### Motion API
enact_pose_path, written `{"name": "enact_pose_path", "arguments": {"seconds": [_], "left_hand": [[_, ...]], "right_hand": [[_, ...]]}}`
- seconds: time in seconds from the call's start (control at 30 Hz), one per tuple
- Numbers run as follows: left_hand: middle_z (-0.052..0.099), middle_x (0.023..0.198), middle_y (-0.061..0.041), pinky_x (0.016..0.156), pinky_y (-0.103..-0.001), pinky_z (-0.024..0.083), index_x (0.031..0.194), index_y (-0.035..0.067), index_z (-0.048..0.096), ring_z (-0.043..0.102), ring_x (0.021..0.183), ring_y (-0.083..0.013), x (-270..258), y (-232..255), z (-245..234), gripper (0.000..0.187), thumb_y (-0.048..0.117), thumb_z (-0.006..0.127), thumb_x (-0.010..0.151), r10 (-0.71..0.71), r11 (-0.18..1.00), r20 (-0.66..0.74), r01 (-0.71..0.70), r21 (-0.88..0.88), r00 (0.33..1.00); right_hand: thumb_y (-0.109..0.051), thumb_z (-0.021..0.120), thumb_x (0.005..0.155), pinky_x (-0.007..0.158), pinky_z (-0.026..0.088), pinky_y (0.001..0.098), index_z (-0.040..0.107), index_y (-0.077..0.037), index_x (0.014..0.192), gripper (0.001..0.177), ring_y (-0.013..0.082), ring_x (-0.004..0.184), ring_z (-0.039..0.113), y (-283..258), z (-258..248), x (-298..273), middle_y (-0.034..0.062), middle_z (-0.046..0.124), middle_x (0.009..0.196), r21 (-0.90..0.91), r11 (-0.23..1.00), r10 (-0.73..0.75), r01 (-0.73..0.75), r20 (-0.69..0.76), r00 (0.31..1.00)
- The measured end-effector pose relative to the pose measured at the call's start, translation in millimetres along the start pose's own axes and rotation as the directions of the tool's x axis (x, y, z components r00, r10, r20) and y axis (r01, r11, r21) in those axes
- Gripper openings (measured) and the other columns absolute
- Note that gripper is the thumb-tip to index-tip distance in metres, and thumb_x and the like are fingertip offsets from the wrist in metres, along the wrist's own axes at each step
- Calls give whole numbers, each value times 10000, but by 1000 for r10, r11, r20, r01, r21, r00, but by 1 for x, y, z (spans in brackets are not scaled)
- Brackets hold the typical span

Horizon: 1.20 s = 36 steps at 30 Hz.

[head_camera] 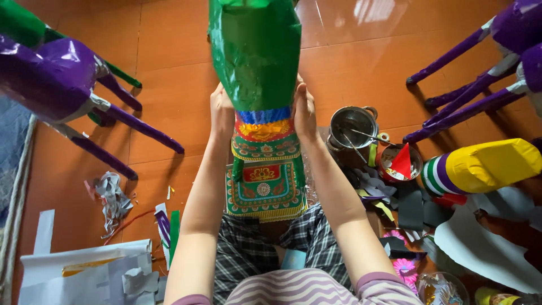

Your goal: Decorating a traditional cardboard horse craft with colorful paper strips and glue

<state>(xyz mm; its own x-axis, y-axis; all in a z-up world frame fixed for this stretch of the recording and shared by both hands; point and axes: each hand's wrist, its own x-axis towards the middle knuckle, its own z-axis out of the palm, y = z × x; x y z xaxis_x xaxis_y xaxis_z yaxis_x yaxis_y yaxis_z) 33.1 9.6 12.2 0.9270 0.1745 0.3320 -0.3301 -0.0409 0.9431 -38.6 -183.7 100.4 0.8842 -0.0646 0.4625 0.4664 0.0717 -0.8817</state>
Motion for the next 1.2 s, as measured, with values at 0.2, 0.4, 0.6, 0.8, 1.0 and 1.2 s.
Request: {"name": "enact_pose_path", "arguments": {"seconds": [0.2, 0.4, 0.6, 0.8, 1.0, 1.2], "left_hand": [[568, 543, -88, 391, -263, 511, 806, 60, 677, 591, 396, -181, 14, 14, 1, 575, 458, 330, 1032, -46, 997, 6, 46, -65, 999], [122, 1616, -154, 1224, -439, 177, 1523, 48, 201, 124, 1508, -297, -31, 78, 2, 807, 622, 245, 958, -39, 986, 120, 58, -154, 992], [354, 1541, -150, 1215, -316, 207, 1482, 10, 324, 292, 1452, -208, -31, 57, 16, 680, 510, 277, 1023, 77, 970, 149, -39, -239, 986], [323, 1577, -106, 1232, -358, 200, 1496, 109, 352, 251, 1492, -230, -38, 87, 11, 651, 545, 218, 1030, 128, 991, 163, -120, -54, 978], [578, 1368, -98, 1104, -289, 368, 1318, 158, 613, 515, 1278, -184, -12, 39, 15, 528, 507, 375, 1002, -11, 957, 32, 20, -288, 999], [579, 1253, -86, 1023, -319, 396, 1208, 147, 612, 522, 1181, -184, -49, 27, -33, 401, 383, 347, 1023, 5, 992, -78, -14, -125, 997]], "right_hand": [[-529, 226, 1070, 1234, 147, 486, 392, 29, 1467, 705, 333, 1427, 306, 34, -3, 6, 227, 365, 1507, 129, 992, 11, -7, -25, 1000], [-777, 240, 895, 1248, 40, 443, 95, -18, 1535, 1003, 313, 1523, 28, 36, -22, -2, 179, 68, 1626, 68, 994, 80, -84, 70, 994], [-430, 408, 952, 909, 482, 445, 622, -73, 1162, 466, 306, 1130, 590, 98, -19, -10, 138, 645, 1182, -287, 957, -28, 37, 34, 999], [-383, 489, 911, 778, 537, 351, 688, -135, 935, 318, 147, 892, 647, 129, -22, -14, 19, 705, 948, 60, 990, 129, -124, -94, 987], [-346, 629, 924, 888, 556, 395, 585, -137, 1209, 356, 209, 1020, 638, 219, -61, -4, 65, 653, 1174, 116, 987, 127, -115, -97, 987], [-214, 476, 892, 829, 545, 431, 594, -90, 1054, 236, 289, 947, 629, 167, -119, 32, 179, 652, 1078, 263, 946, 253, -188, -240, 937]]}}
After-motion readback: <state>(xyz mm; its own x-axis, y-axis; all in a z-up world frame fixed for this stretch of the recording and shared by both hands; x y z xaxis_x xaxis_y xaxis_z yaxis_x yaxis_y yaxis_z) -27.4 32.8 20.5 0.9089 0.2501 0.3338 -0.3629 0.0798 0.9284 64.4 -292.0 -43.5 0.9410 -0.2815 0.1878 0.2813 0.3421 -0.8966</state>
